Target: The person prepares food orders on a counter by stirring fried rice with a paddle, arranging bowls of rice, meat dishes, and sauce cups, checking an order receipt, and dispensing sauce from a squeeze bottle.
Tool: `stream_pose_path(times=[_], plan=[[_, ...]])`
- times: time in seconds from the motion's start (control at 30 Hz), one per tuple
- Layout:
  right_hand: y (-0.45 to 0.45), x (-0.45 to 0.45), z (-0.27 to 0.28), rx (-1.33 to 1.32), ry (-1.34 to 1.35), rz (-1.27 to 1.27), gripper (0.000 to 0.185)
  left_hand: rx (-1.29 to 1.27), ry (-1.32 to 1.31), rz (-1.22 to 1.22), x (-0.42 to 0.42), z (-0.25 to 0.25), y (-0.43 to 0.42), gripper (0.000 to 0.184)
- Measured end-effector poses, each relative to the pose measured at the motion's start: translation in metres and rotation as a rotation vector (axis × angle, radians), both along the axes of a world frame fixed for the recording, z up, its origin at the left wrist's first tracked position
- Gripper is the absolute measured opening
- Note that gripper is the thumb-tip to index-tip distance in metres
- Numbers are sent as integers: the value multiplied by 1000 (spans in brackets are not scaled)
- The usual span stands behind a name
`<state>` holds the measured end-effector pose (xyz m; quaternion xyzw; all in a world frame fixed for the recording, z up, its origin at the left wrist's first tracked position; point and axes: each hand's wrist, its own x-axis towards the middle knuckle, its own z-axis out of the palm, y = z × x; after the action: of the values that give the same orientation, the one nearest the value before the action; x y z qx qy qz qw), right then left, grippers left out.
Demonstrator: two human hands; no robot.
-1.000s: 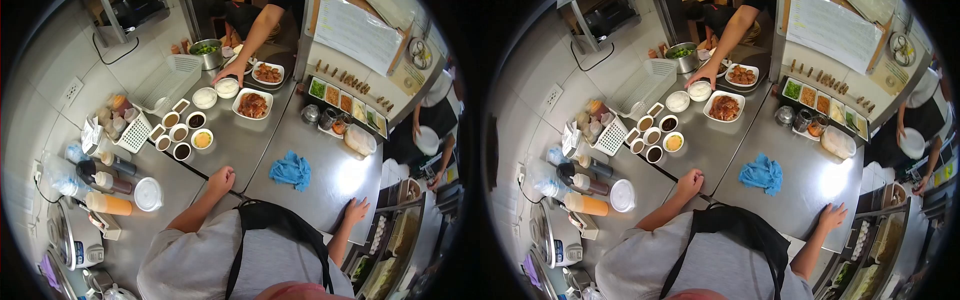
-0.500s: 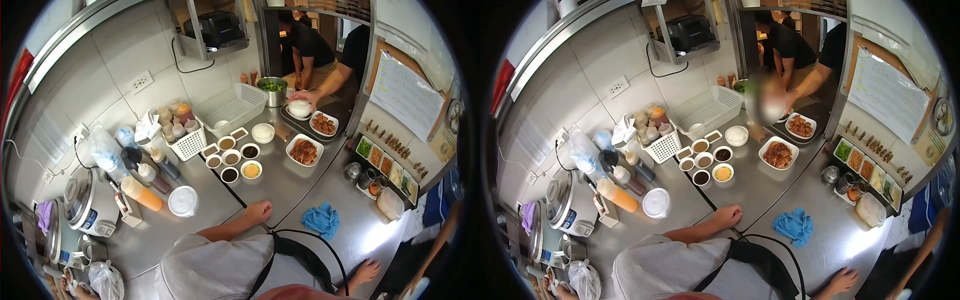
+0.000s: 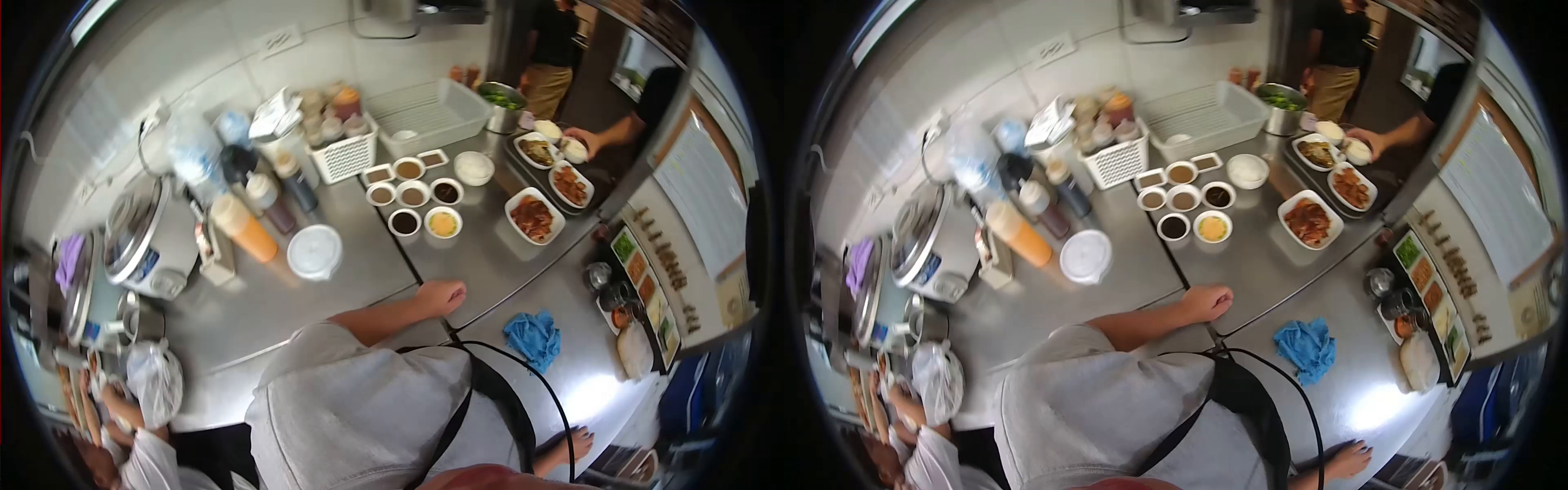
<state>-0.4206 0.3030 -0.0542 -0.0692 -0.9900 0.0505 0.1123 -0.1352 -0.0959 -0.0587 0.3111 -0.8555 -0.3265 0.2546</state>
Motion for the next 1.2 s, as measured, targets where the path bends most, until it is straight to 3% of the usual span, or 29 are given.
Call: stream_pose_path(times=[0.07,0.1,0.17,0.23,0.3,0.33,0.37,0.4,0.43,0.5,0.53,0.63,0.7,1.03,1.2], plan=[[0,0,-4,149,52,73,43,-15,85,13,3,-5,-5,16],[3,-4,-12,15,170,42,41,22,91,38,8,-4,-6,16],[4,-6,-5,67,-29,33,42,85,107,68,14,5,-11,16],[-1,-4,4,87,-99,23,43,34,216,172,27,35,-25,15],[2,-3,0,86,-51,34,44,-283,316,330,52,82,-65,10],[4,-3,-3,80,-14,61,44,-57,382,389,68,104,-96,17],[6,-5,-7,74,23,89,43,-51,458,504,86,127,-127,20],[8,-7,-10,64,60,117,42,-270,529,610,104,135,-172,24],[11,-10,-12,78,54,153,42,-525,493,691,127,165,-196,27],[16,-15,-16,102,40,223,40,-544,332,890,168,192,-242,43],[19,-14,-18,267,99,358,40,-545,232,1030,183,200,-260,51],[22,-33,-37,-39,124,186,36,-264,-19,1281,218,205,-304,72],[29,-43,-50,-59,268,227,34,-187,-155,1384,230,200,-320,78],[12,-45,-52,15,319,229,35,47,-536,1335,247,166,-362,77],[8,-47,-50,37,313,239,35,60,-504,1363,248,154,-358,70]])
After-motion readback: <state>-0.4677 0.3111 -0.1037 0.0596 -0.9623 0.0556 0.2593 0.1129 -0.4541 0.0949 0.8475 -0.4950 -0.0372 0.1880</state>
